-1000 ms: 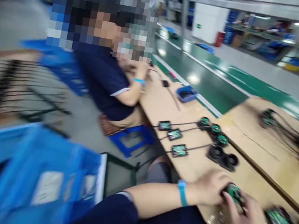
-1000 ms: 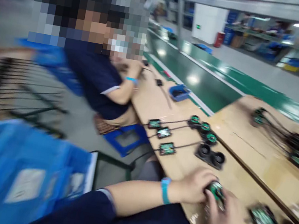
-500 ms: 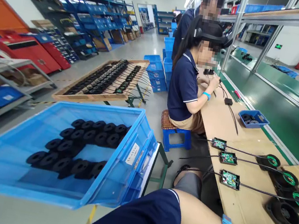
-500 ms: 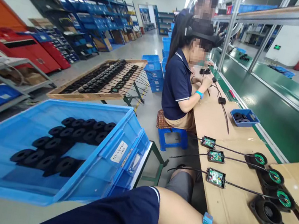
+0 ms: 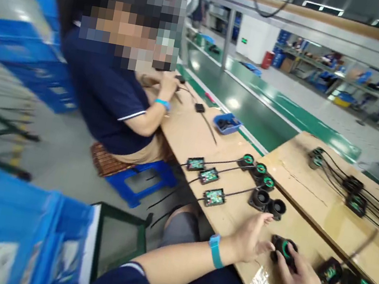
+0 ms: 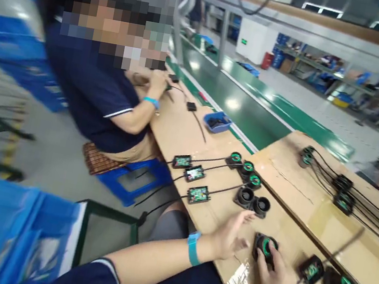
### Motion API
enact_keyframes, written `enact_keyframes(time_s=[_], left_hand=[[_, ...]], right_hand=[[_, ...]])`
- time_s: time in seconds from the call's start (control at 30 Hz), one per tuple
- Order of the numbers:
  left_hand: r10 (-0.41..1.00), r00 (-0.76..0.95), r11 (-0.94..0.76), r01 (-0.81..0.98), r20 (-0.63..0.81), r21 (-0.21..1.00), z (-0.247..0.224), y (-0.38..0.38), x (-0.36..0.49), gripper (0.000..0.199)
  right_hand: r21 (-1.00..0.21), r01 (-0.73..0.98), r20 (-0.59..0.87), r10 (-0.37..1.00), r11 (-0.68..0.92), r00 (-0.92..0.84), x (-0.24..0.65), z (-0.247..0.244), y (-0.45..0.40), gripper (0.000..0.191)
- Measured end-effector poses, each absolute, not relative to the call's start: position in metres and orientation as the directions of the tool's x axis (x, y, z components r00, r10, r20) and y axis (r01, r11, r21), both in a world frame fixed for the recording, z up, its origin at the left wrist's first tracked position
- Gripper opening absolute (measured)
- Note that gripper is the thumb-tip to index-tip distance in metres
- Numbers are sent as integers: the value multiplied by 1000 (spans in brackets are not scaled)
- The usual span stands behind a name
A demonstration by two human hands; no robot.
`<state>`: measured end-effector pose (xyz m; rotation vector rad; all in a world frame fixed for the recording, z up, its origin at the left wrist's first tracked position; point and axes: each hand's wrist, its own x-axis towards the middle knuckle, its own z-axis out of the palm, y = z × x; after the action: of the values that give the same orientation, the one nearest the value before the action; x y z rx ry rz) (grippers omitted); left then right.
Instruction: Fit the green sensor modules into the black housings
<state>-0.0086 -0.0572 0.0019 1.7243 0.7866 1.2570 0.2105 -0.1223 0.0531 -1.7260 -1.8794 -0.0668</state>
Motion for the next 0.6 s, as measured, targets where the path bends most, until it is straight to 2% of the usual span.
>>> enact_keyframes(time_s=[0.23, 0.4, 0.47, 0.53, 0.6], left_hand=[[869, 295, -406, -36, 398, 913, 7, -64, -9, 91], [899, 244, -362, -53, 363, 931, 5, -64, -13, 93], [897, 275, -339, -73, 345, 938, 8, -65, -11, 97], [869, 368, -321, -88, 330, 943, 19, -68, -2, 108], [815, 489, -310, -88, 312, 947, 41, -73, 15, 118]], right_hand=[[-294, 949, 573, 816, 115, 79, 190, 51, -130, 45], [-226, 960, 473, 880, 166, -41, 187, 33, -114, 55], [-266, 939, 531, 846, 217, -45, 184, 58, -112, 46], [-305, 913, 623, 782, 271, -24, 179, 102, -119, 35], [-327, 896, 706, 708, 301, 20, 170, 155, -132, 36]])
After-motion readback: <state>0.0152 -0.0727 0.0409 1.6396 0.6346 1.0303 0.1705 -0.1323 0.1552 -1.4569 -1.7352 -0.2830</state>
